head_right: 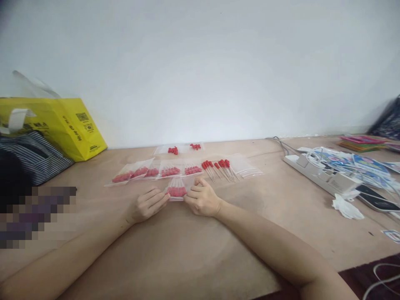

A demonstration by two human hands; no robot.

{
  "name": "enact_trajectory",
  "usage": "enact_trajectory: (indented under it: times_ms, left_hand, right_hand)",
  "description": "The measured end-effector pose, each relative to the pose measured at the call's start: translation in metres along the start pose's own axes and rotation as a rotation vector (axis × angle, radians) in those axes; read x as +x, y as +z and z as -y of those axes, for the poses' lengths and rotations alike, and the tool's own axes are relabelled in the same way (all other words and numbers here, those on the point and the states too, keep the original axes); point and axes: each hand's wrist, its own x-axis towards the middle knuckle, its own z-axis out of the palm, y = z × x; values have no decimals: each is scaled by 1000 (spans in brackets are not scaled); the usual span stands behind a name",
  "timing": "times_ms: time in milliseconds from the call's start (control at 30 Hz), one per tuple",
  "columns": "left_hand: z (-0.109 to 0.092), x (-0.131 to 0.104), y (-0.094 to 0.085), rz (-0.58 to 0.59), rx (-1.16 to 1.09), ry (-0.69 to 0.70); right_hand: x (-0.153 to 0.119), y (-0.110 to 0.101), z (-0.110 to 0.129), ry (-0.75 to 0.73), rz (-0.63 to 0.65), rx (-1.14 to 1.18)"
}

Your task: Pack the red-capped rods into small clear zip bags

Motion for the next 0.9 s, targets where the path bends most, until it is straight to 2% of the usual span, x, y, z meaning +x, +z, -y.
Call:
enact_trajectory:
  times_ms: [167,300,433,533,600,767,900]
  left_hand:
    - [10,-20,-11,27,37,-19]
    - [18,-34,-21,76,28,-113]
    - [9,-25,-18,103,-160,-256]
    - [-3,-13,-12,177,-328,-400]
    - [-7,-7,-10,220,-402,-449]
    - [-10,-7,-5,196,-417,-428]
    - [-11,-10,0,127,-325,-341]
  right_hand:
    - [-13,-4,-10,7,29,-22]
    - [-24,-9,-21,79,38,-60]
    - [-21,-10,-21,76,88,-46]
    - [-15,-10,-17,54,116,-55]
    - [-12,-9,-16,36,114,-87]
    - [-10,-2,-14,-65,114,-118]
    - [-8,1,-12,-30,92,-112]
